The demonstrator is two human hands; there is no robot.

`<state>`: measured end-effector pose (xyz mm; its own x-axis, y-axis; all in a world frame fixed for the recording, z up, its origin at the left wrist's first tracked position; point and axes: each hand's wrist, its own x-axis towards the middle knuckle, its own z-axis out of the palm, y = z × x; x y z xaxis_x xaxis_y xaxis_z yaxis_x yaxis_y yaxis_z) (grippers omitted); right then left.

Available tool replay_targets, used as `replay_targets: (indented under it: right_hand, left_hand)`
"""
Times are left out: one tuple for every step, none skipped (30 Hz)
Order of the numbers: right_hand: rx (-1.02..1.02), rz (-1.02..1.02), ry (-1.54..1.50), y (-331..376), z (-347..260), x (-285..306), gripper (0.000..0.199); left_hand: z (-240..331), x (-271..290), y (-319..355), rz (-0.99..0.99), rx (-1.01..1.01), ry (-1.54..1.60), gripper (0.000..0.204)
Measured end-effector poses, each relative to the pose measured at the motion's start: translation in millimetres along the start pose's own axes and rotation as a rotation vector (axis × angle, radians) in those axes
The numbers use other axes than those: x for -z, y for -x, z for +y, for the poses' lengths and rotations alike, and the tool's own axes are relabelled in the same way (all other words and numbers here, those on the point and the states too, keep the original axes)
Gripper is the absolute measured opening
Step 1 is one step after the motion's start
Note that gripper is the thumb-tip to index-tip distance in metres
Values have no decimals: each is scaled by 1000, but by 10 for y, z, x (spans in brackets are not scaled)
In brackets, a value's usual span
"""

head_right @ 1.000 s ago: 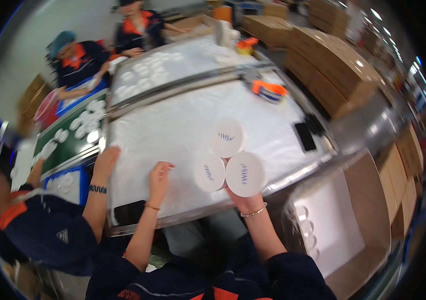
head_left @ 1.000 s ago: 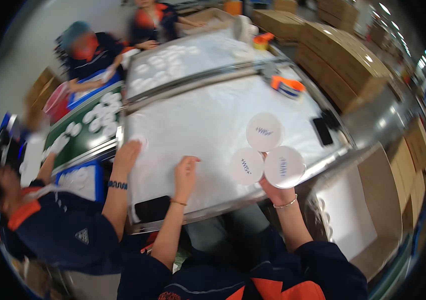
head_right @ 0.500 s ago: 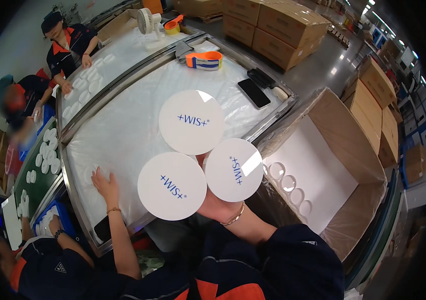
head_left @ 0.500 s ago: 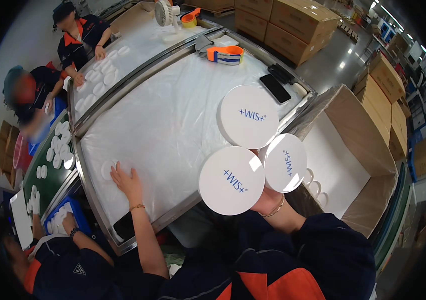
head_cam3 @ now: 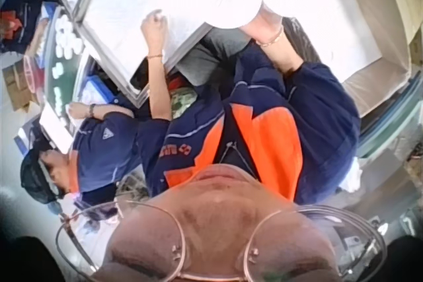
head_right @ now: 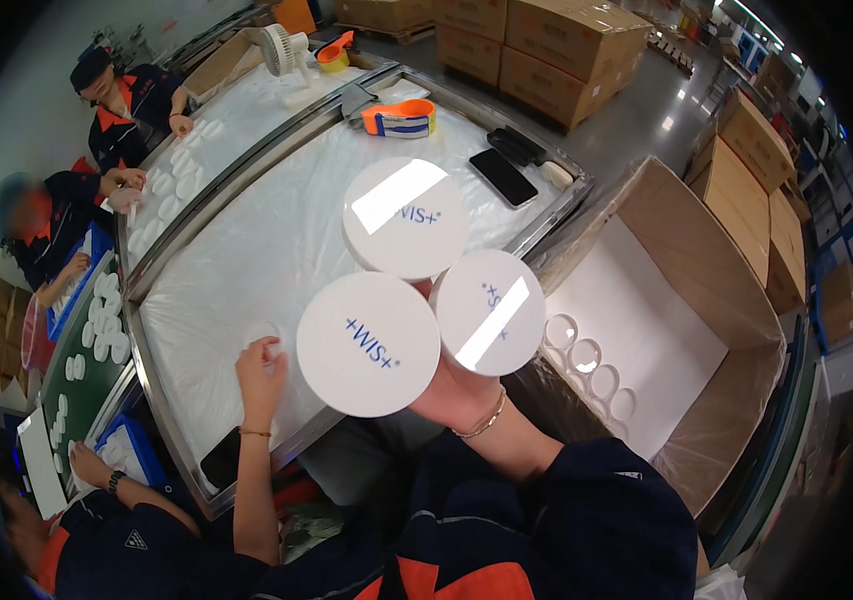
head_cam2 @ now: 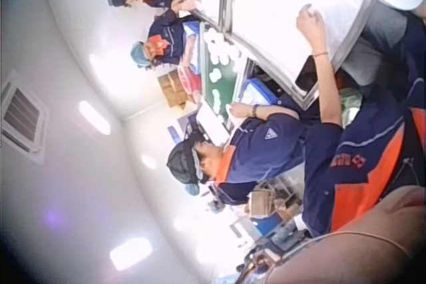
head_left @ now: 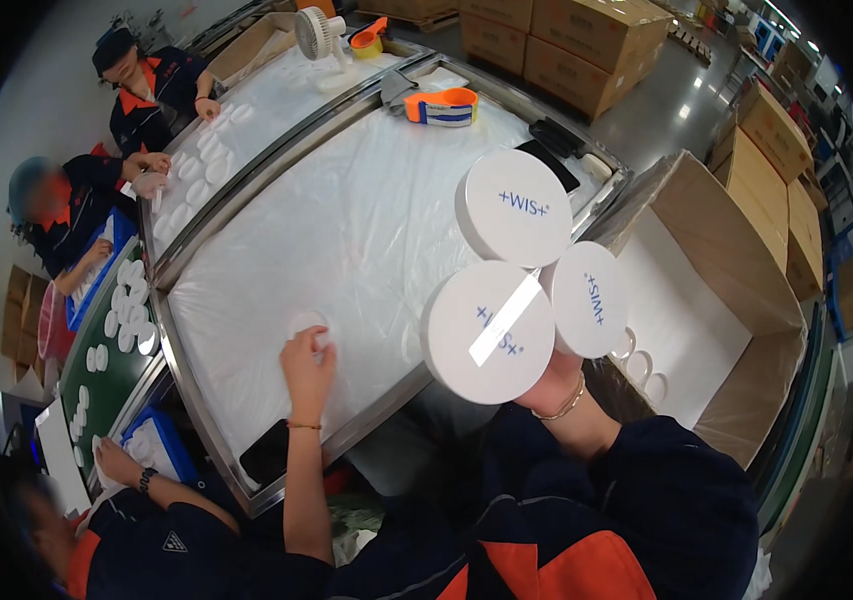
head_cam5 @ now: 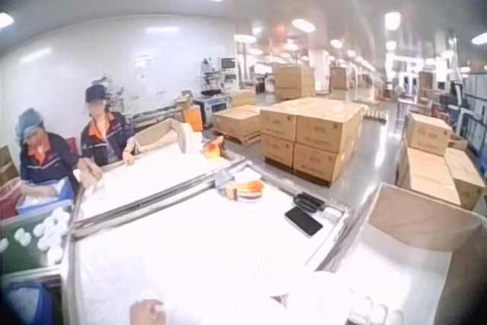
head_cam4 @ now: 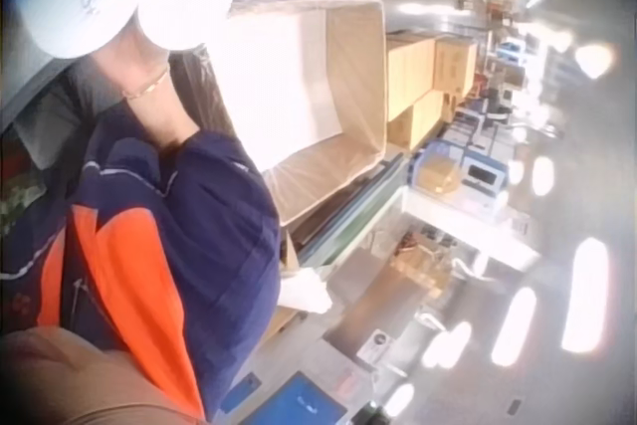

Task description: The person takes lids from a table, arranges them inside a cardboard box in rows, and places divider sheets into the box.

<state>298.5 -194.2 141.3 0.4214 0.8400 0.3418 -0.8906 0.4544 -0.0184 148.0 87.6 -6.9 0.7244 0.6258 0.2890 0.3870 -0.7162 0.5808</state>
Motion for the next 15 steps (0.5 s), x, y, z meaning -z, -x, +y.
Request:
replay_targets:
  right_hand:
    - [20,12,20,4,-43,14,52]
    - [38,26,43,2,-73,20,50]
    - [50,26,45,3,-87,17,50]
    - [78,23,-42,12,-102,10,55]
    - [108,18,-128,28,-130,2,61]
    - [129,18,-122,54,-196,31,61]
    - [152,21,61,83,-278,59,55]
    - [203,40,257,157,-413,71,49]
    - [214,11,271,237,-569,15,49]
    - [282,32,330,304,-777,10,48]
    - [404,221,601,506,-1091,48,42]
    - [521,326,849,743,-1494,239,38]
    - [720,538,945,833,-1613,73,33]
    - [725,601,1314,1001,-1865,29,29]
    - [693,657,1680,1221,-2150,50,25]
  left_hand:
    - [129,-17,-1,-107,-151,-25,24]
    - [232,-35,9,-112,-158,-24,24]
    - [326,-53,18,-108,-194,-65,23]
    - [388,-69,11,-105,-232,-103,22]
    - [409,-81,8,-116,-246,-98,22]
    - [412,-91,25,-104,-232,-125,21]
    - [418,-58,69,-89,-215,-152,19]
    - [411,-124,74,-120,-248,-129,19]
    - [372,-167,75,-99,-282,-123,18]
    - [323,-164,82,-74,-312,-126,17]
    - [315,-156,82,-87,-288,-124,16]
    - [310,-144,87,-100,-262,-131,15]
    - [304,-134,91,-132,-288,-112,15]
    - [325,-128,87,-118,-266,-85,15]
    - [336,-130,90,-96,-235,-63,15]
